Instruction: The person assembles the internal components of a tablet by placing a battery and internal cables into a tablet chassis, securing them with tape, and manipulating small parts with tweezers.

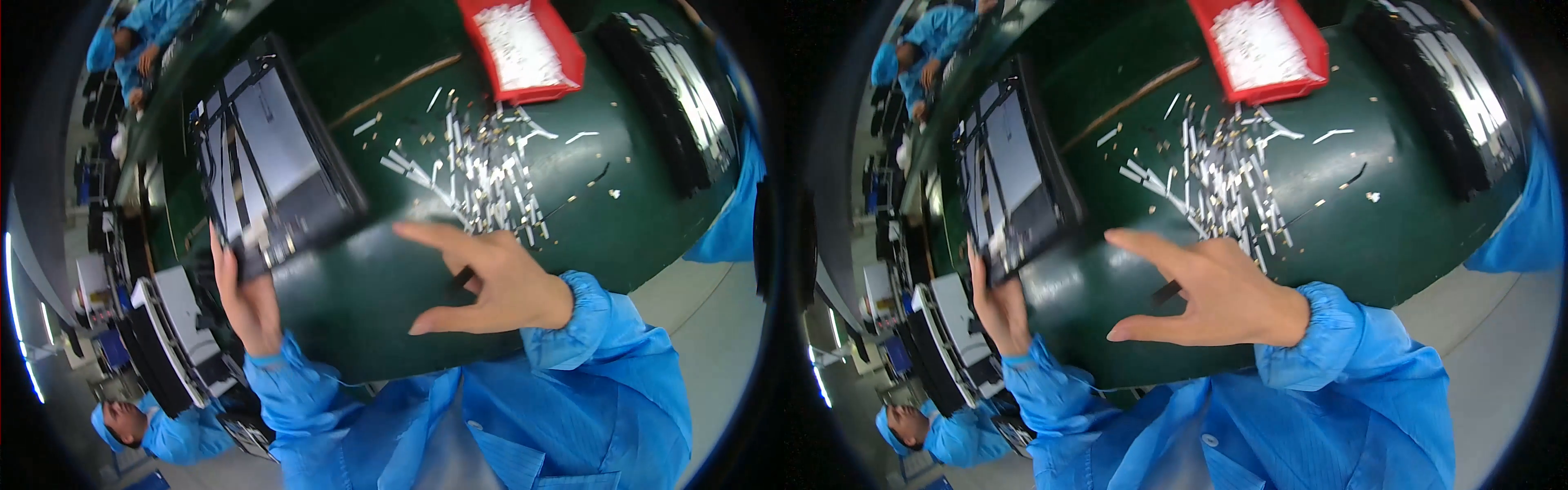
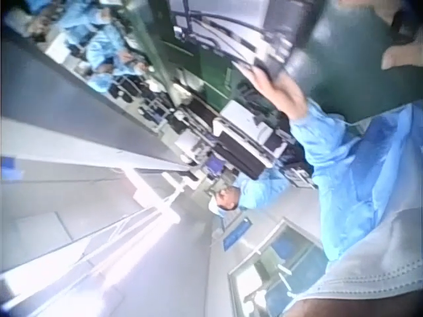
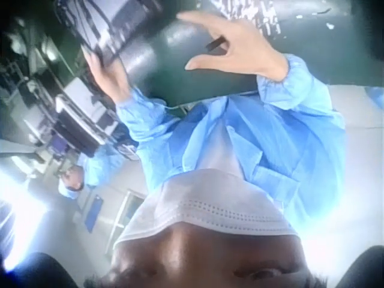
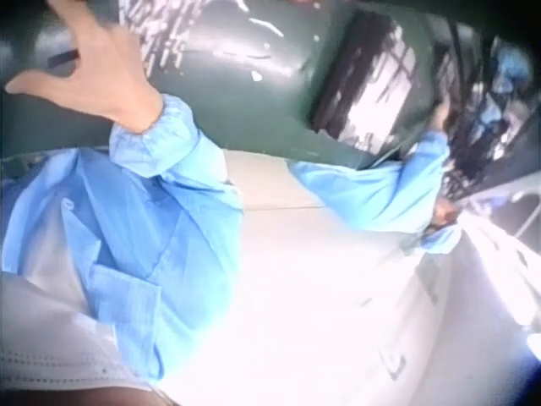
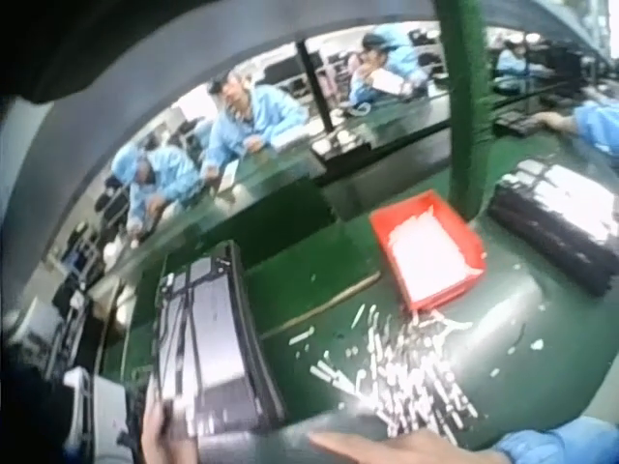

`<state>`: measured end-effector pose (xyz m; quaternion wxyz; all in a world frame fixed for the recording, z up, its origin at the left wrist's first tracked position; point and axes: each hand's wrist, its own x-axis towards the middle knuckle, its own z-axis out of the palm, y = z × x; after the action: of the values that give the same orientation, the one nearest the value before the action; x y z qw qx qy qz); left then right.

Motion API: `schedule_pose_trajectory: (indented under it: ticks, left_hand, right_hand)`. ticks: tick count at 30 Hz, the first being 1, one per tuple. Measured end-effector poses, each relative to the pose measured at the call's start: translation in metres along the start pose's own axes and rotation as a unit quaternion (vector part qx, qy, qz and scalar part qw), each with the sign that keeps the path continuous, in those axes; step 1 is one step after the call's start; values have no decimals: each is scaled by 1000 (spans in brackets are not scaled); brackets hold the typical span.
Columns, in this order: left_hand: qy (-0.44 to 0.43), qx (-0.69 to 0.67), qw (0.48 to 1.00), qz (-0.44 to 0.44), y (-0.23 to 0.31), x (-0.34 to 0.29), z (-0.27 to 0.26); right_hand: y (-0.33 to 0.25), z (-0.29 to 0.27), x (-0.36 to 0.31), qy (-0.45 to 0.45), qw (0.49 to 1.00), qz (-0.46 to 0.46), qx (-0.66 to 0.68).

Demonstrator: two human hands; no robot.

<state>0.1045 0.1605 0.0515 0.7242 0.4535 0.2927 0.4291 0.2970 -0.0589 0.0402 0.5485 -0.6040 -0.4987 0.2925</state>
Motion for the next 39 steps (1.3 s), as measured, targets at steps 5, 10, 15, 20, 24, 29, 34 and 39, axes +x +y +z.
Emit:
schedule_pose_trajectory:
  ticks: [5,10,15,20,24,29,34,39]
  left_hand:
    - [-37,-8,998,-40,-17,158,26]
    - [-52,17,998,-44,-63,254,24]
    - [-2,319,934,162,-69,236,52]
    - [-54,256,955,137,-58,127,102]
    - [-228,354,903,89,-68,12,158]
    - [-463,337,818,56,-75,-99,203]
    - [-638,202,743,-9,-106,-168,226]
    - [-507,182,835,-114,-155,-164,260]
  right_hand:
    - [13,1,-3,47,993,-38,-105]
    - [23,11,-2,74,984,-83,-142]
    - [19,9,-8,58,987,-71,-134]
    - [10,5,-7,105,985,-95,-100]
    - [-4,-43,-19,216,959,-172,-65]
    - [15,-159,-93,640,747,-141,-110]
    - [72,-273,-178,698,682,73,-205]
    - [110,-317,-211,613,770,120,-133]
